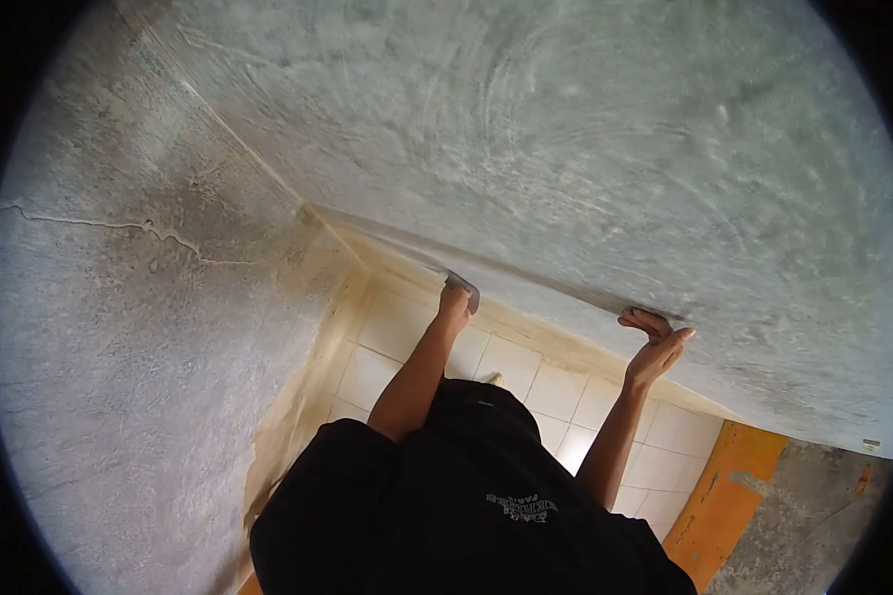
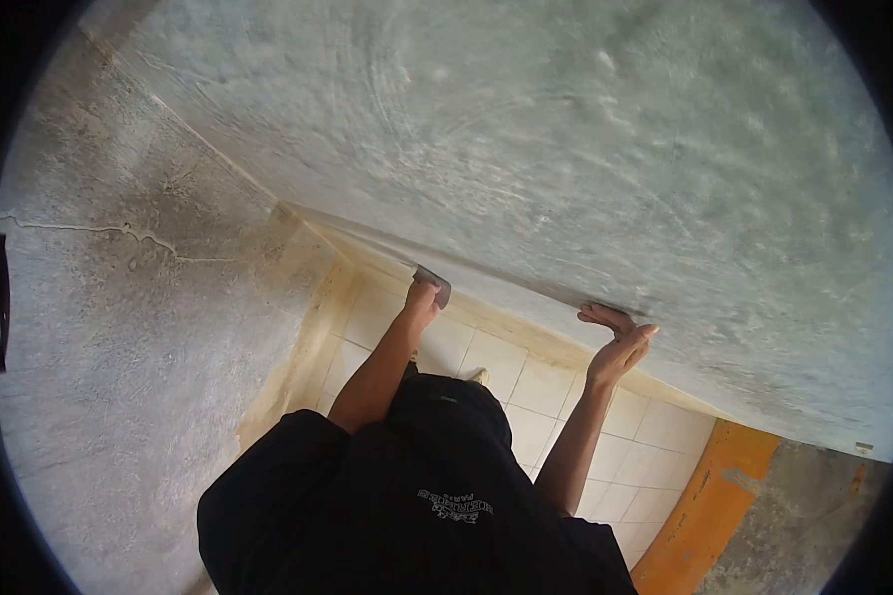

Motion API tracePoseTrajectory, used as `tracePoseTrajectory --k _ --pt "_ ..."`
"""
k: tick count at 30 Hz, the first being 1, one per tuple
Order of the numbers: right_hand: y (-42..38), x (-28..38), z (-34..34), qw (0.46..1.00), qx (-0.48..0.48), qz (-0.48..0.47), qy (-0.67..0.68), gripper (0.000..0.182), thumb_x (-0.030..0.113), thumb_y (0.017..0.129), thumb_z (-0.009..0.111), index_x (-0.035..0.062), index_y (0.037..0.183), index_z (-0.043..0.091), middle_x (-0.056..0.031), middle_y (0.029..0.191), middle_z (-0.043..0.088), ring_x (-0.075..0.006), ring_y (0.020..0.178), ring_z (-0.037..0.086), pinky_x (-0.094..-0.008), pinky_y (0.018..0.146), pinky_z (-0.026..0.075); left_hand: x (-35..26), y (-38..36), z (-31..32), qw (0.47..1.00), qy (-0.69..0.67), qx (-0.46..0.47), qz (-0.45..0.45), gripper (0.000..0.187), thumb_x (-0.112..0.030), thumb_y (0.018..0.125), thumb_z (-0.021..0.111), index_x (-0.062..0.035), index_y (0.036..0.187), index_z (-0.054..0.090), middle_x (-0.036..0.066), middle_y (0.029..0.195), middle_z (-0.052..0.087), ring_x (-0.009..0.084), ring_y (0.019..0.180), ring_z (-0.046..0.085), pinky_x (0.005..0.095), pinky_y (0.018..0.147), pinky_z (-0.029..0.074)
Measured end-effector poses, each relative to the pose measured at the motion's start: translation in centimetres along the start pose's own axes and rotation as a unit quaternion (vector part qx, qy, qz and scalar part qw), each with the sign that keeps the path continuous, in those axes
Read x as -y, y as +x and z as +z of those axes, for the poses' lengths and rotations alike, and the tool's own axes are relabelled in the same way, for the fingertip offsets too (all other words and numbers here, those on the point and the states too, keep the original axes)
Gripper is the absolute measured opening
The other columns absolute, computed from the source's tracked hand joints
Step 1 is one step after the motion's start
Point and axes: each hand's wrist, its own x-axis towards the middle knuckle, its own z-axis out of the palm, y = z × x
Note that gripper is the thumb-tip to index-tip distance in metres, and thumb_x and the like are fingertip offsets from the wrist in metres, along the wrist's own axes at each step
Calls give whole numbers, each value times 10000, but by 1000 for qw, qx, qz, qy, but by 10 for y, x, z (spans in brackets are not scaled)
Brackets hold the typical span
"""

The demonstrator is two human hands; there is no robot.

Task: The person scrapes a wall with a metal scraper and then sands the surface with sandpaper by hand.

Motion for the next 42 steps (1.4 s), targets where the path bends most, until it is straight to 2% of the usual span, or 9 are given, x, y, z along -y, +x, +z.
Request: tracePoseTrajectory --k 2,5,8,12,19,22,25,28,42 --pt "0 2 2 1000 -6 -7 -6 874 560 998 128 -62 710 671 -186 657 675 -278 574 680 -341 609 568 -14 2 -3 1000 2 3 -20 354 82 795 489 -73 1109 545 32 1031 579 159 950 565 278 794 456" --pt "-3 7 7 999 -32 7 -33 868 529 1008 112 -65 716 674 -178 641 677 -271 602 678 -351 730 540 -18 -1 -6 997 -36 39 -58 343 68 822 495 -87 1124 540 34 1047 578 153 956 565 281 780 464" --pt "-13 17 22 996 -38 -38 -66 850 504 1015 127 -71 714 675 -170 642 678 -270 606 676 -355 703 546 -17 8 -16 992 -88 71 -59 351 69 836 485 -91 1145 533 44 1086 575 161 975 568 295 785 474" --pt "-20 31 48 994 33 -99 -28 804 489 1022 151 -62 756 673 -169 631 670 -263 565 663 -348 660 541 -18 22 -28 987 -109 94 -71 355 94 839 459 -64 1150 519 69 1107 561 198 1022 569 336 869 486" --pt "-19 34 78 998 8 -65 -12 850 503 1013 124 -75 731 679 -170 646 677 -265 625 675 -381 756 538 -45 5 -26 967 -175 170 -69 364 104 849 426 -28 1184 486 98 1146 547 248 1094 551 381 981 452" --pt "-20 27 85 1000 -12 -18 -2 849 514 1012 122 -66 721 670 -172 651 680 -262 609 676 -377 781 528 -44 11 -29 979 -134 134 -73 353 106 846 426 -22 1168 495 104 1167 544 254 1108 547 383 992 444" --pt "-19 26 90 999 -32 12 10 852 520 1012 128 -71 712 664 -180 634 672 -264 554 668 -356 716 543 -51 15 -31 972 -166 149 -77 353 110 840 432 -20 1161 498 106 1168 543 250 1111 544 386 994 442" --pt "-14 16 87 998 -28 -12 51 850 552 1001 163 -70 694 654 -195 604 651 -272 477 643 -317 489 553 -61 9 -29 959 -190 193 -87 363 115 838 422 -22 1167 493 108 1177 537 251 1125 538 396 993 444" --pt "-14 15 84 998 -18 7 53 868 529 1010 145 -84 679 663 -199 603 655 -280 500 653 -332 511 552 -56 8 -30 974 -149 142 -90 342 106 862 424 -17 1174 493 107 1183 533 245 1124 540 381 981 461"
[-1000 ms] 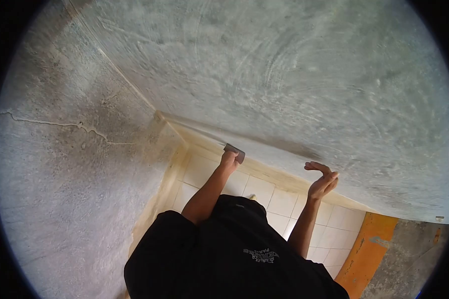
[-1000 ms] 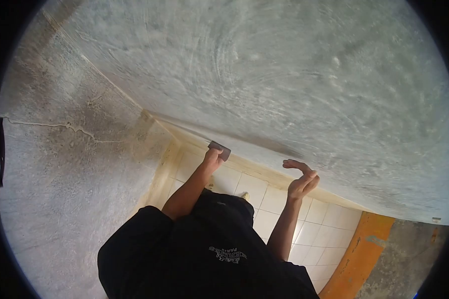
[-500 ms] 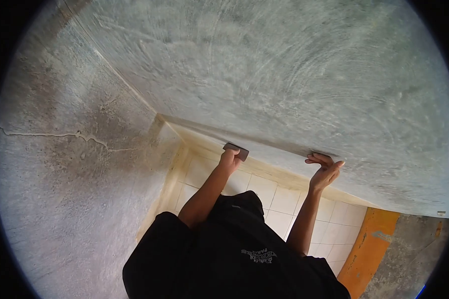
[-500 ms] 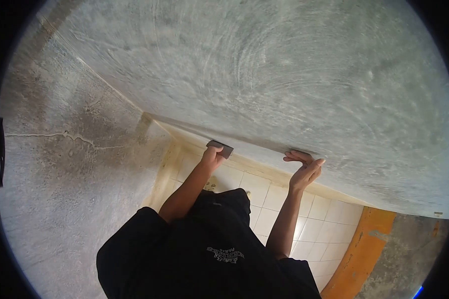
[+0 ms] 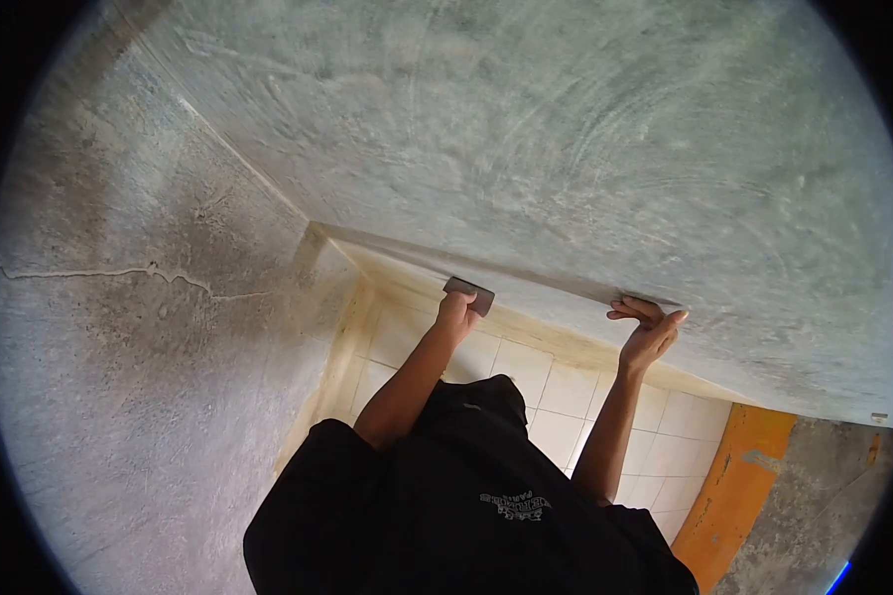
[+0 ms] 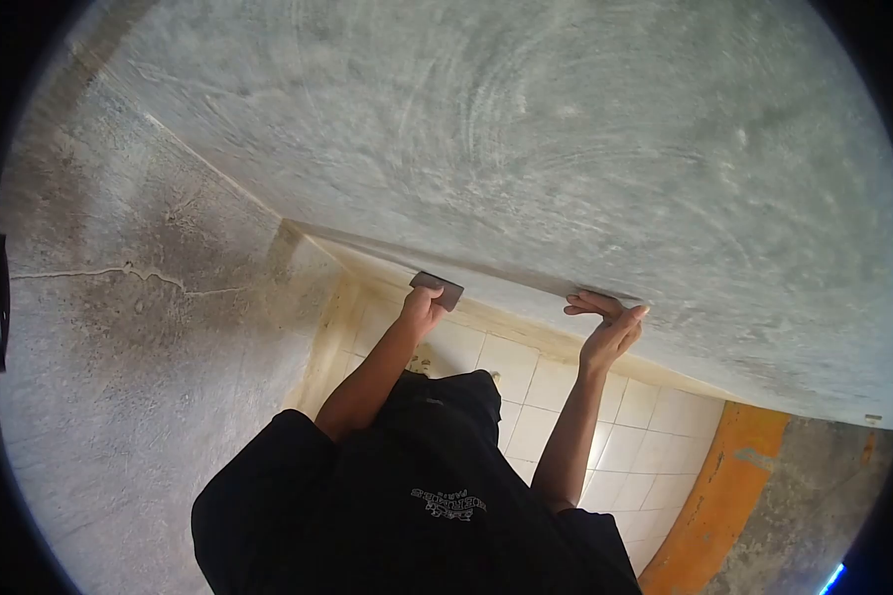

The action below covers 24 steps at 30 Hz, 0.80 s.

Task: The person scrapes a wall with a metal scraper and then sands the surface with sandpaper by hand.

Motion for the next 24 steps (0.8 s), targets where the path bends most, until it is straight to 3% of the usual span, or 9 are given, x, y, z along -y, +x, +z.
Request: tracePoseTrajectory --k 7,10,24 --pt "-1 2 2 1000 3 -7 -17 872 530 1009 145 -93 691 666 -193 605 656 -275 500 654 -326 511 561 1 21 -20 1000 12 0 15 303 105 866 425 -8 1140 489 101 1138 533 246 1074 554 375 962 474" --pt "-1 2 2 1000 6 -2 -15 874 529 1010 145 -95 691 666 -194 603 655 -272 496 653 -326 513 561 -2 15 -15 998 16 57 21 294 106 862 422 -7 1126 485 100 1114 532 245 1052 556 373 957 470" --pt "-1 -4 4 1000 -18 -7 -1 856 542 1005 178 -82 664 655 -190 596 651 -259 453 633 -310 459 543 -9 14 -15 998 55 10 -12 320 82 875 431 7 1184 468 122 1174 523 259 1097 553 382 959 474"
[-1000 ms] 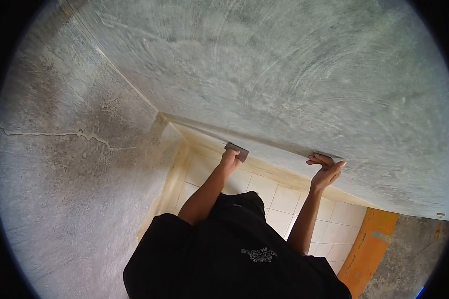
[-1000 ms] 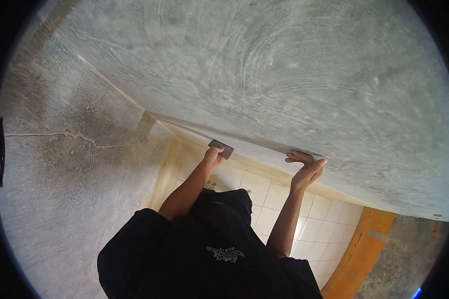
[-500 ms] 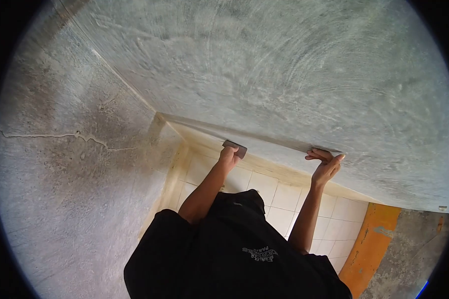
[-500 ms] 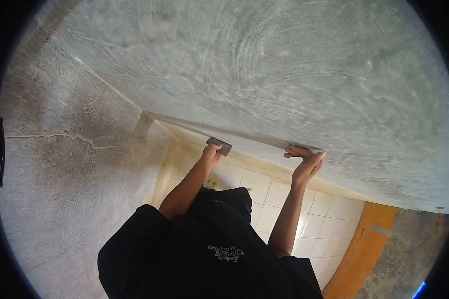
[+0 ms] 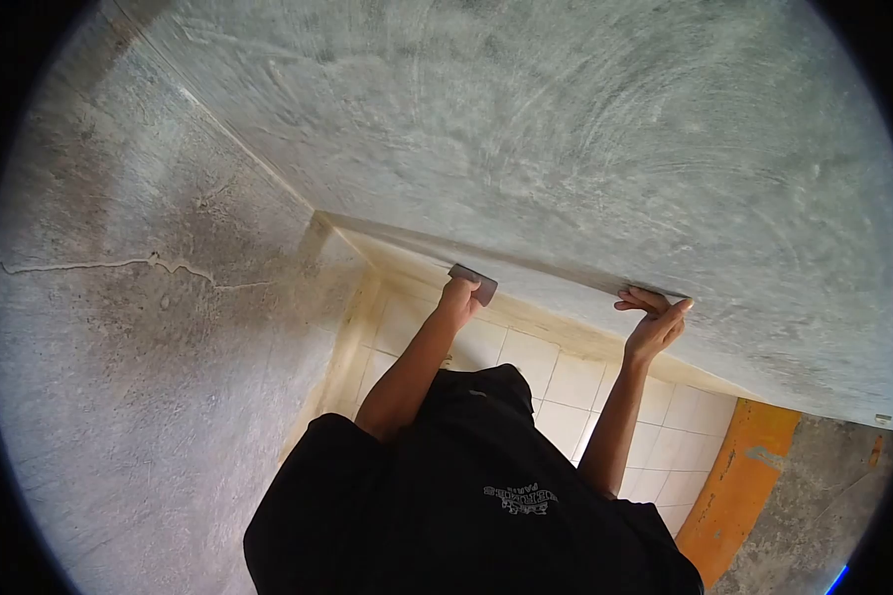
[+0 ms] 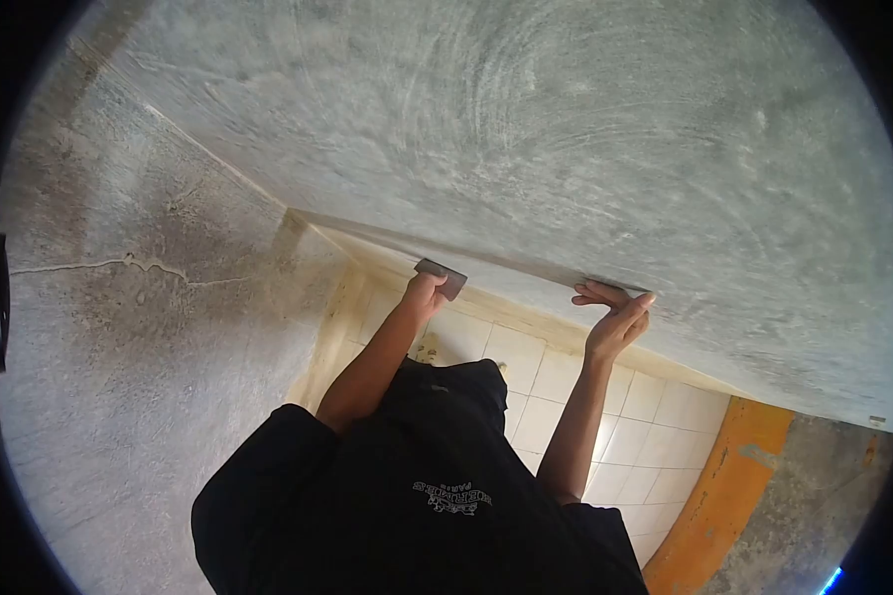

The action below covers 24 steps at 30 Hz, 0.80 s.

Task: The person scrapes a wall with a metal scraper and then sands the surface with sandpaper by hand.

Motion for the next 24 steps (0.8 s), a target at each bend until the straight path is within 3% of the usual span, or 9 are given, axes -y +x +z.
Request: tracePoseTrajectory --k 4,7,10,19,22,24 --pt "0 -3 1 1000 -3 -6 -3 856 541 1005 178 -85 671 655 -196 598 651 -259 449 630 -313 463 546 5 16 -20 1000 7 22 0 330 76 878 436 6 1200 463 125 1177 527 264 1100 558 387 940 488" --pt "-1 0 1 1000 -1 0 -5 859 545 1004 177 -87 672 654 -198 597 650 -260 449 628 -313 465 548 3 23 -27 1000 0 15 -7 416 115 831 423 -7 1229 438 141 1184 526 300 1167 517 458 1044 406" --pt "-1 0 2 1000 -8 10 6 860 546 1003 176 -85 663 653 -197 599 651 -257 452 630 -313 465 548 -3 -1 2 1000 -14 -6 20 343 90 877 435 1 1207 466 126 1184 528 261 1109 554 382 966 466" --pt "-2 1 0 1000 5 -2 -12 861 563 996 191 -97 698 656 -201 610 653 -262 466 635 -320 475 552 -7 13 -8 999 21 -34 17 347 73 880 455 -13 1214 499 120 1210 538 257 1112 550 376 949 469" --pt "-2 4 2 1000 1 15 8 860 560 998 192 -97 692 655 -198 609 654 -259 470 636 -315 485 550 -16 -8 9 997 67 -43 10 350 70 871 428 17 1214 467 146 1218 530 276 1166 526 402 1019 431" --pt "-2 5 2 1000 0 18 9 858 558 999 192 -95 691 656 -199 611 655 -258 475 640 -311 494 549 -16 -9 12 997 63 -52 18 341 38 877 473 1 1215 490 133 1207 540 262 1123 546 383 956 465"
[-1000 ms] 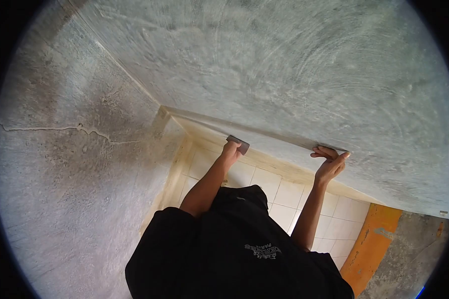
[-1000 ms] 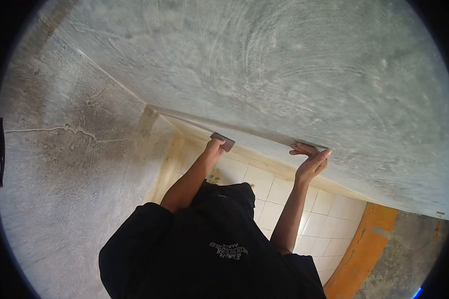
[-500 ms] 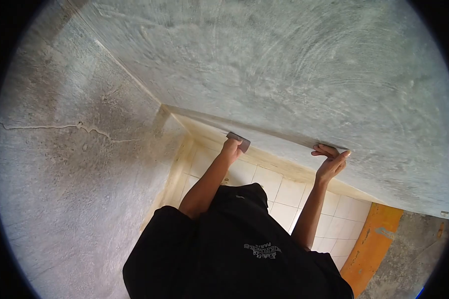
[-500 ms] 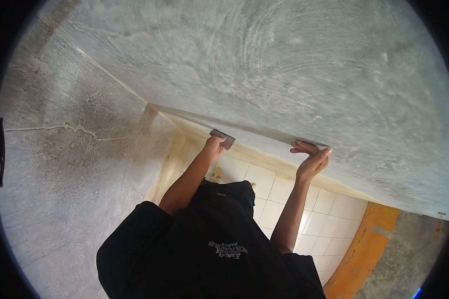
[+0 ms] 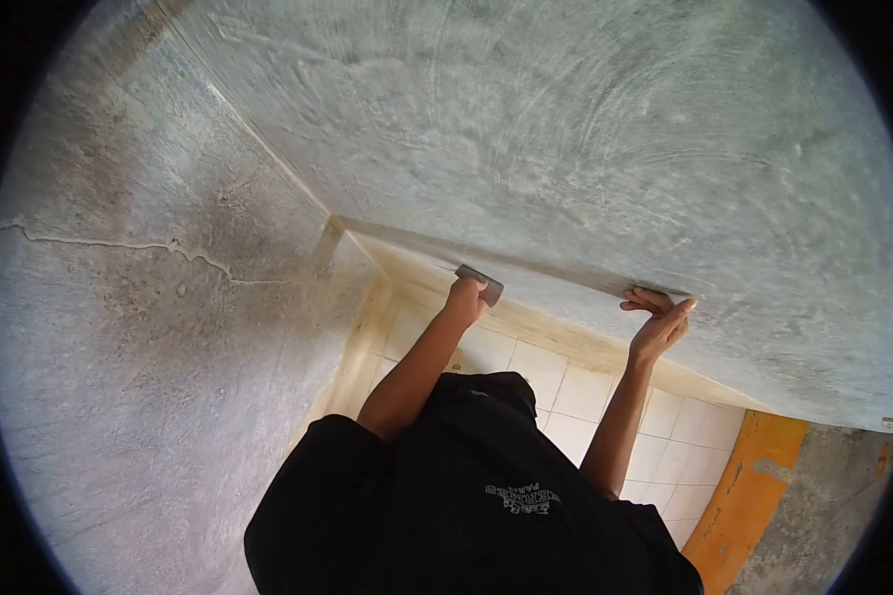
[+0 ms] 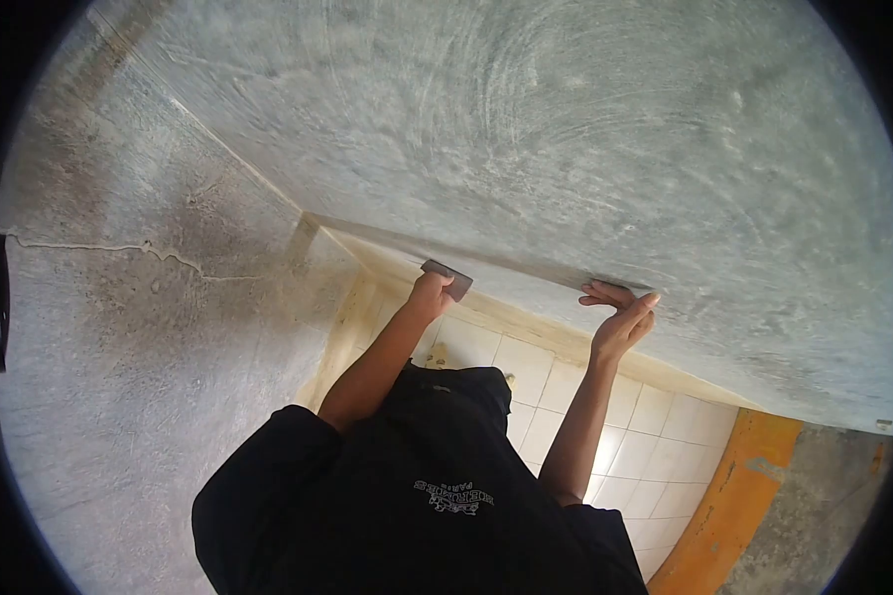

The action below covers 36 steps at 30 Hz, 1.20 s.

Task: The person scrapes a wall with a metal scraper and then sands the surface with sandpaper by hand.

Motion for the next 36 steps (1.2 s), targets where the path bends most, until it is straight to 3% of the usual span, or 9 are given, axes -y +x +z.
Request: tracePoseTrajectory --k 13,16,19,22,25,28,31,34,36 --pt "0 2 -2 1000 4 1 -10 876 543 1005 166 -101 681 665 -190 615 660 -259 503 655 -319 540 561 -18 -31 31 997 49 -60 28 383 70 834 482 2 1211 481 116 1175 544 249 1076 549 371 957 437" --pt "0 4 -2 1000 2 1 -13 878 545 1004 166 -108 691 662 -194 620 662 -259 508 654 -321 540 557 -16 -26 28 998 5 -53 41 368 63 867 472 8 1231 473 138 1240 510 272 1151 519 380 971 440" --pt "1 1 -4 1000 10 6 20 864 553 1002 179 -105 703 652 -208 621 653 -260 482 633 -316 516 543 -25 -57 54 991 21 -3 129 379 73 812 437 -19 1177 485 100 1139 541 240 1027 553 362 877 463" --pt "1 0 -7 1000 18 1 0 866 558 1000 183 -111 712 652 -210 625 653 -266 484 635 -315 526 546 -33 -59 64 991 53 -28 117 404 72 792 412 -35 1176 476 81 1102 538 216 991 551 341 821 482" --pt "1 -1 -6 1000 16 -4 1 867 558 1000 182 -112 718 654 -210 626 654 -268 491 638 -317 528 546 -32 -42 52 994 40 -92 34 393 77 780 396 -59 1136 490 57 1037 526 177 917 545 314 698 479" --pt "2 3 -6 999 28 6 25 869 560 1000 181 -109 710 655 -211 625 655 -268 494 641 -317 535 545 -27 -50 51 996 24 0 85 377 75 776 399 -70 1106 510 43 1008 528 159 893 546 315 651 468" --pt "2 1 -8 1000 26 6 -13 872 564 998 182 -105 701 657 -210 623 656 -268 495 641 -323 525 549 -38 -90 87 994 5 6 106 394 87 770 395 -70 1110 515 42 1009 539 164 895 551 316 670 471" --pt "1 1 -6 1000 24 2 -11 873 570 995 190 -103 693 657 -208 624 657 -271 496 644 -321 516 549 -40 -71 77 997 34 -18 62 450 107 758 392 -59 1163 498 49 1043 555 169 945 555 310 785 476" --pt "0 1 -6 1000 18 10 4 871 569 995 192 -102 692 656 -207 620 655 -271 493 643 -320 510 547 -36 -69 74 995 40 -52 72 423 110 754 367 -53 1122 495 43 1000 549 161 879 553 295 707 465"
